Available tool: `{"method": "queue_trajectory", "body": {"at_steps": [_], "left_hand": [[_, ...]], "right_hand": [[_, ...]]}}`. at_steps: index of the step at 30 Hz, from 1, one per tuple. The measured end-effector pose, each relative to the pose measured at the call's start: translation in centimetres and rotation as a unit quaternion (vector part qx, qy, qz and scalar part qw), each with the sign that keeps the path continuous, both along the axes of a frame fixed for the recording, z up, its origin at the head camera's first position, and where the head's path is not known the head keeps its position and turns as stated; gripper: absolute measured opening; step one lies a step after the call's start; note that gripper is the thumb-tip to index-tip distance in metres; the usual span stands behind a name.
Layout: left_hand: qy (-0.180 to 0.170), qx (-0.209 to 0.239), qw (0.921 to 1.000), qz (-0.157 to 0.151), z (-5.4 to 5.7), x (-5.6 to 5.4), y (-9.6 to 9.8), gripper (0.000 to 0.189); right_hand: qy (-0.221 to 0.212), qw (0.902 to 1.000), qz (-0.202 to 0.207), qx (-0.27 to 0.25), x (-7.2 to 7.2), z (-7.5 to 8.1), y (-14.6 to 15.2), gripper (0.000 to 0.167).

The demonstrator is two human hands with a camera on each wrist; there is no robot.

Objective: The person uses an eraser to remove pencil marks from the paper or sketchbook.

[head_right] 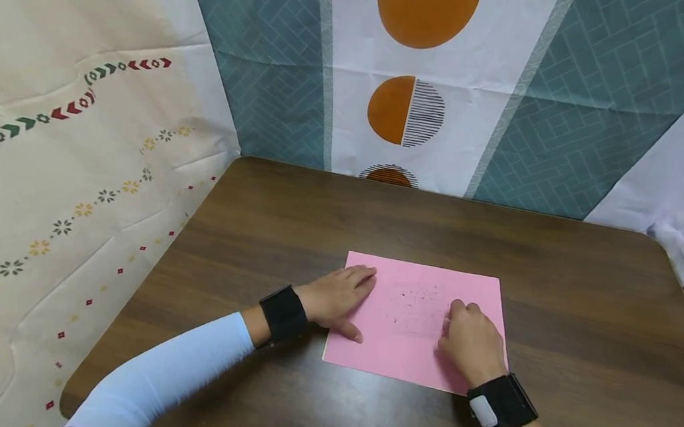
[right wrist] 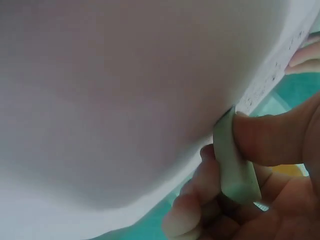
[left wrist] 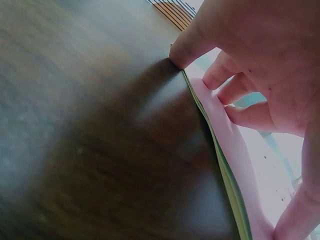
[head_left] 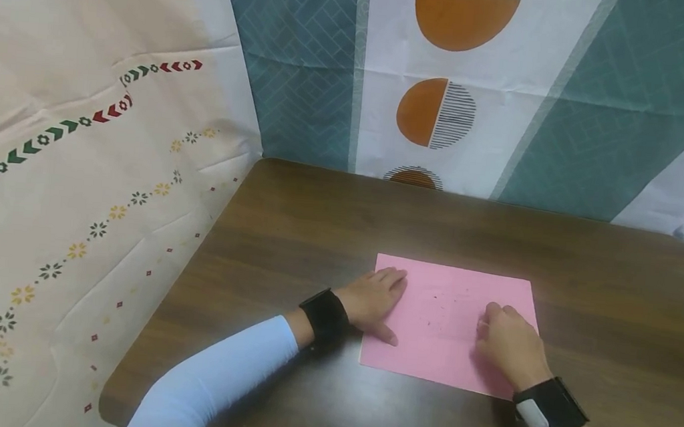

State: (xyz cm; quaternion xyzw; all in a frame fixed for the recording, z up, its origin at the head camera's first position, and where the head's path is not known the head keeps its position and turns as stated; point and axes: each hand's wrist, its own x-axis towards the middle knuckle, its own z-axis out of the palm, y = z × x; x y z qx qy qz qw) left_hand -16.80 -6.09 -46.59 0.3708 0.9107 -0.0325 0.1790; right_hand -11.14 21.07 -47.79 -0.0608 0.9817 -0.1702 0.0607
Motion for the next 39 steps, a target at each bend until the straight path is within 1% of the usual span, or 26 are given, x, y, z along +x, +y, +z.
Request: {"method": "queue_trajectory", "body": {"at_steps": [4,10,20,28,32,35,37,39], "left_hand": [[-0.005,0.009,0.9999,0.005,-0.2,0.0,-0.1,0.112],[-0.004,0.007,1.0,0.004,-0.3,0.2,0.0,0.112],[0.005,-0.001,1.0,0.0,-0.1,0.0,0.2,0.113],[0.009,-0.008,0.9999,-0.002,-0.1,-0.1,0.4,0.114],[0.012,-0.011,0.9999,-0.005,-0.3,-0.2,0.4,0.114],[0.012,-0.011,0.9999,-0.004,-0.3,-0.2,0.4,0.114],[0.01,-0.011,0.9999,-0.002,-0.3,-0.2,0.3,0.115],[0.011,-0.01,0.9999,0.0,-0.4,-0.2,0.2,0.115]], "right_hand": [[0.021,0.9998,0.0,0.002,0.4,-0.4,-0.2,0.028],[-0.002,0.9999,-0.011,-0.005,0.4,-0.6,0.1,0.025],[0.006,0.9999,0.001,-0.013,0.3,-0.1,0.4,0.022],[0.005,0.9998,-0.002,-0.02,0.2,-0.3,0.6,0.019],[0.006,0.9995,0.014,-0.029,0.2,0.1,0.6,0.018],[0.022,0.9981,0.038,-0.042,0.2,0.8,-0.6,0.015],[0.041,0.9958,0.063,-0.052,0.4,1.1,-2.1,0.012],[0.06,0.9911,0.1,-0.063,0.6,1.3,-3.7,0.01]]}}
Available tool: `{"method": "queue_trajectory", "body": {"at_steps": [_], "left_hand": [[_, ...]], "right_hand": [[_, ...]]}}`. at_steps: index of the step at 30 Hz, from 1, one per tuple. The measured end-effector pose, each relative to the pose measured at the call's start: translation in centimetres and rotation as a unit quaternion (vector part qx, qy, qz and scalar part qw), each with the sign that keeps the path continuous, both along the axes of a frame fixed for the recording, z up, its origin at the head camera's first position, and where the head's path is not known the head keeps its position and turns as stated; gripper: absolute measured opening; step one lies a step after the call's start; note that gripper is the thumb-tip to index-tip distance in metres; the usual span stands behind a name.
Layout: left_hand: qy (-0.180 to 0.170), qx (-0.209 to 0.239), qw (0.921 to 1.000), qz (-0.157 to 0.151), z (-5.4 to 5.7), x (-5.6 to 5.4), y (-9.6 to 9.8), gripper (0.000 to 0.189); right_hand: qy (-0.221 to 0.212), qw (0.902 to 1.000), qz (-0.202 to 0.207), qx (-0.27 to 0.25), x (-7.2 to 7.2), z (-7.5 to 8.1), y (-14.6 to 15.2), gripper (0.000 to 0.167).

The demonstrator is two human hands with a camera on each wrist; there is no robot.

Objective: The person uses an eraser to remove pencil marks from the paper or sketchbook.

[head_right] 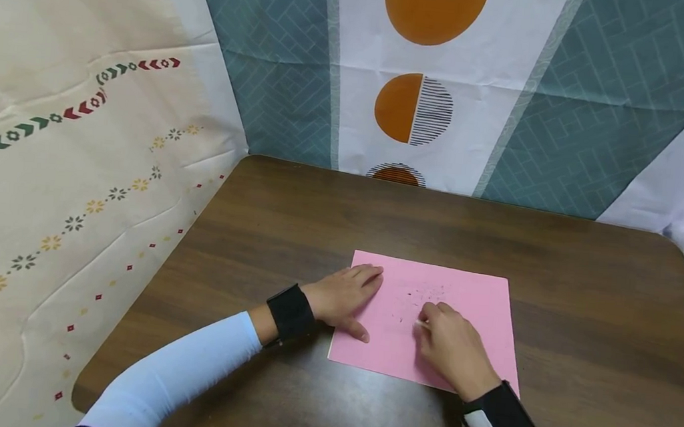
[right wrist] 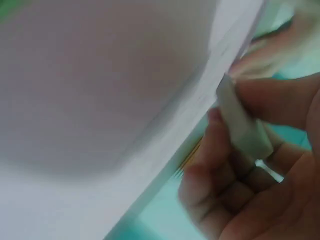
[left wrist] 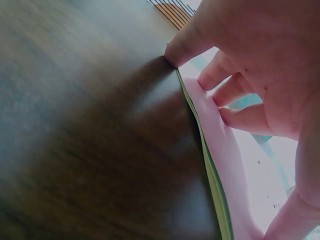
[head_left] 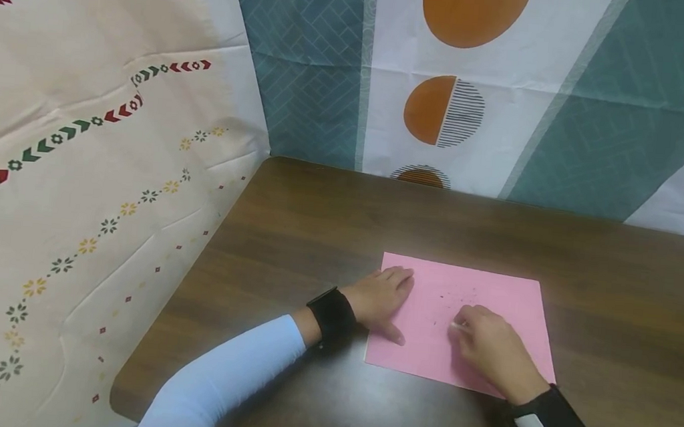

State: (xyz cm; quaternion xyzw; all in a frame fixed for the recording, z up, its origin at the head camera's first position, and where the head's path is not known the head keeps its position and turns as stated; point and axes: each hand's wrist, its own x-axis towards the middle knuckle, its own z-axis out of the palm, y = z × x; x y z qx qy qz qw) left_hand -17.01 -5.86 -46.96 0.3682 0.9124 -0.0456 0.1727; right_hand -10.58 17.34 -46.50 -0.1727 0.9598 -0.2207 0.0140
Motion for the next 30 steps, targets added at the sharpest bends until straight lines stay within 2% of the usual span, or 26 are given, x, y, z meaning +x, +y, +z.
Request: {"method": "queue_trajectory", "body": {"at_steps": [5,8,10,16,23,26,30], "left_hand": [[0.008,0.004,0.9999,-0.007,0.3,0.1,0.0,0.112],[0.011,0.009,0.9999,-0.009,0.2,0.2,-0.1,0.111],[0.011,0.009,0.9999,-0.008,0.1,0.2,-0.1,0.111],[0.011,0.013,0.9998,-0.007,-0.1,0.1,0.2,0.112],[0.003,0.001,1.0,0.006,0.3,0.1,0.1,0.112],[-0.002,0.004,1.0,0.008,0.4,0.1,0.0,0.113],[-0.003,0.0,1.0,0.002,0.6,0.2,-0.2,0.114]], "right_hand": [[0.05,0.9947,0.088,-0.019,0.5,-0.2,-3.5,0.009],[0.059,0.9918,0.113,-0.016,0.3,-0.5,-4.9,0.01],[0.053,0.9921,0.113,-0.009,0.2,-0.6,-5.5,0.011],[0.029,0.9959,0.081,0.029,-0.1,-1.2,-5.9,0.011],[-0.013,0.9974,0.05,0.05,-0.4,-1.1,-5.7,0.017],[-0.04,0.9971,0.017,0.062,-0.5,-0.9,-4.2,0.017],[-0.077,0.9944,-0.042,0.059,-0.5,-0.6,0.4,0.016]]}}
